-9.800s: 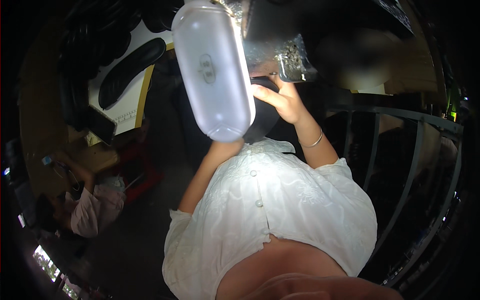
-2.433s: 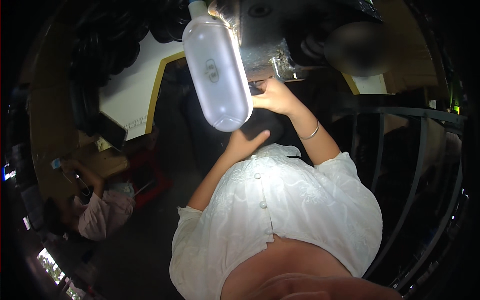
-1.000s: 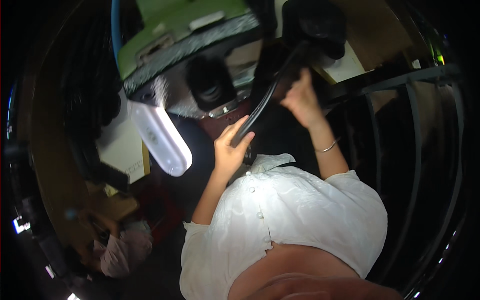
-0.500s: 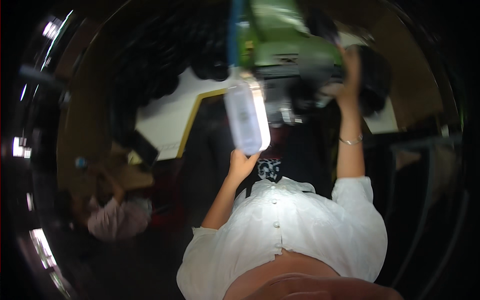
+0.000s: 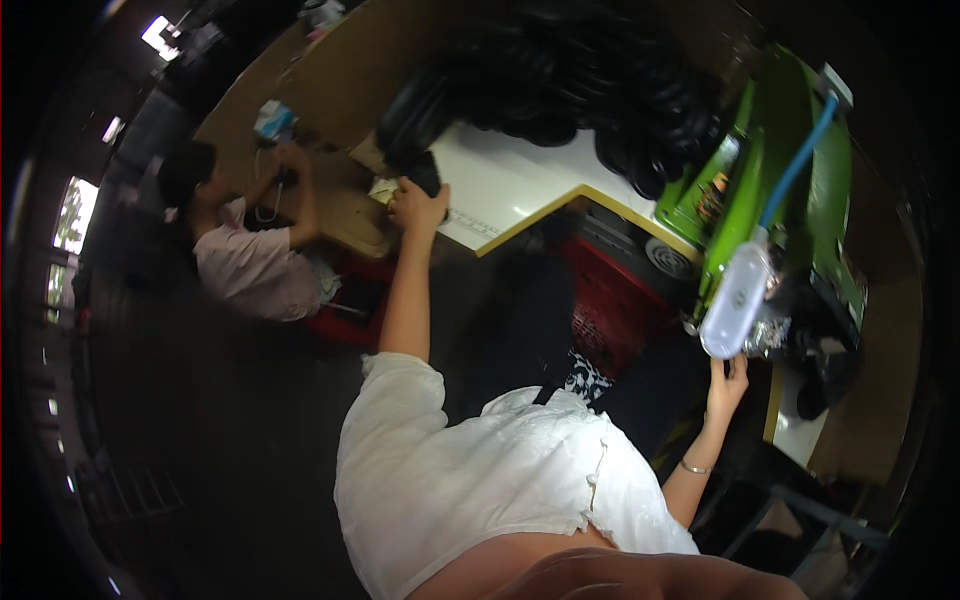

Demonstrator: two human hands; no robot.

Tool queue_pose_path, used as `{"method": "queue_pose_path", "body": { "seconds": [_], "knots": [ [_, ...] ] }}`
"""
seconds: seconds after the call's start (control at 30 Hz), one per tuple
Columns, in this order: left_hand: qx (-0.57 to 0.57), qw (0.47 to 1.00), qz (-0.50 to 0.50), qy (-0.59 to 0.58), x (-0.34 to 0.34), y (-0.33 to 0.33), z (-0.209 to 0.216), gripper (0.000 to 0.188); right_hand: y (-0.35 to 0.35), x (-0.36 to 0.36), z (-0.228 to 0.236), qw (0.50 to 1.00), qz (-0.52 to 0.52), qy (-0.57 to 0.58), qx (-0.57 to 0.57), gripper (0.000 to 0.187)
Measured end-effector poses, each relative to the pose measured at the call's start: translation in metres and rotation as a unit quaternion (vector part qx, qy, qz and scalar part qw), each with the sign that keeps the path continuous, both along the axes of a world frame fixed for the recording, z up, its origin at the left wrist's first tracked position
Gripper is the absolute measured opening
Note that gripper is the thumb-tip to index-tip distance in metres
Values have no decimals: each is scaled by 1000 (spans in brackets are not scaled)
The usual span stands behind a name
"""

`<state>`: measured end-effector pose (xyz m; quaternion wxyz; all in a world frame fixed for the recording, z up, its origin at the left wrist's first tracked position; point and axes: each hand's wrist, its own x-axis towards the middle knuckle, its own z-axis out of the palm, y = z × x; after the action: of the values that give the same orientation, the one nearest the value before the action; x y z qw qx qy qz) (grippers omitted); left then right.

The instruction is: The person repeatedly rubs black, curved shoe parts against a rotating grinding wheel on a green machine. They handle the parts one at a time, turning them to smooth different surfaces, and place the finished items into a pile on the table.

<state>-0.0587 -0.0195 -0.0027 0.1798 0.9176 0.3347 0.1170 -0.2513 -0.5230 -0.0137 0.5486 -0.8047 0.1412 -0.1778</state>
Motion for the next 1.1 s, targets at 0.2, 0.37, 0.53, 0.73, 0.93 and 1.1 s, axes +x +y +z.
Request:
{"method": "queue_pose_path", "body": {
  "seconds": [0.2,0.37,0.53,0.73,0.93,1.1],
  "knots": [
    [26,999,-20,30,14,-19,8,75,-10,9,-7,999,-6,-33,8,30],
    [25,999,-46,0,25,-26,6,72,5,12,-3,999,13,-2,45,29],
    [26,998,-56,-17,32,-12,-1,73,10,9,4,998,-14,9,67,27],
    [-77,973,8,-219,45,7,14,79,-15,-8,-7,998,-2,26,65,24],
    [16,960,-127,-249,80,96,6,34,-6,-7,-9,994,8,45,96,30],
    [37,859,-211,-465,43,51,95,21,6,-5,-3,991,34,62,112,30]
  ]
}}
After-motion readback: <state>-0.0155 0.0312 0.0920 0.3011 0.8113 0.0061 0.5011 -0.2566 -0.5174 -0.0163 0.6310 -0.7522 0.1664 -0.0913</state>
